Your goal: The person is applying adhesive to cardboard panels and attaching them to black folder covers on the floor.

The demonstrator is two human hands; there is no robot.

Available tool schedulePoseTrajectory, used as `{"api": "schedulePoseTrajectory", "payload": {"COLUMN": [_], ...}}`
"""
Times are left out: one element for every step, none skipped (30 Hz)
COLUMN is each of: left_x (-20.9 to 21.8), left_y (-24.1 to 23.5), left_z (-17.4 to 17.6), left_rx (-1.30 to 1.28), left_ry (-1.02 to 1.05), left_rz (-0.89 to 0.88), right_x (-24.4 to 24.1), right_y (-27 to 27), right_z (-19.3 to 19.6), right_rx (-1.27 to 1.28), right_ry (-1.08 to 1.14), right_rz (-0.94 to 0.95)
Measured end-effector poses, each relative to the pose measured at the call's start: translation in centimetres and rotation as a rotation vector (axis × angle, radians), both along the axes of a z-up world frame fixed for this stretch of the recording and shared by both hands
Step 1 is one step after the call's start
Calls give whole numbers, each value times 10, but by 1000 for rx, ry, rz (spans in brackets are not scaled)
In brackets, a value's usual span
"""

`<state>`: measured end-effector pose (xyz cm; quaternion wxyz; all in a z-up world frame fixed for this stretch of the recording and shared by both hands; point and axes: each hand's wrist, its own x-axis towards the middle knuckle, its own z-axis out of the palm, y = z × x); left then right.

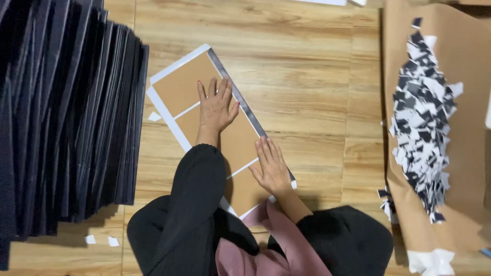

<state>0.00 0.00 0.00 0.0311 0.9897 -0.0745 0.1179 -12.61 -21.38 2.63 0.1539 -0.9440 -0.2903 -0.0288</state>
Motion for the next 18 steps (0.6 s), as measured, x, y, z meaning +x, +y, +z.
{"api": "schedulePoseTrajectory", "payload": {"left_x": [1,1,3,-9,-21,-35,-59,-84,-105,-125,-148,-170,-185,-199,-211,-214,-223,-232], "left_y": [-7,-14,-22,-35,-49,-61,-73,-84,-94,-94,-93,-92,-91,-89,-86,-85,-83,-82], "left_z": [-2,-4,-6,11,28,45,60,75,91,72,52,31,40,47,55,57,58,58], "left_rx": [9,92,174,182,182,181,181,85,-12,-12,-123,-236,-238,-151,-62,-63,-75,-86], "left_ry": [-9,21,44,28,109,190,175,292,402,380,497,614,607,698,784,774,746,719], "left_rz": [-18,54,127,109,176,244,241,238,234,231,282,331,331,300,269,272,257,243], "right_x": [0,-1,0,-2,-3,-4,-7,-10,-7,-6,-9,-11,-16,-20,-22,-25,-35,-44], "right_y": [0,-1,-2,-1,-1,-1,-1,1,3,3,3,4,7,10,14,11,7,4], "right_z": [0,1,2,2,3,5,3,2,1,0,-1,-4,1,5,9,-1,-15,-29], "right_rx": [9,-13,-35,-27,-45,-62,-61,-92,-122,-120,-173,-225,-225,-287,-347,-345,-222,-98], "right_ry": [-9,17,37,23,30,36,22,-13,-55,-77,-65,-52,-59,-23,10,0,-55,-108], "right_rz": [-18,-9,-1,-21,-17,-14,-19,-27,-34,-39,-44,-50,-50,-75,-100,-99,-110,-121]}}
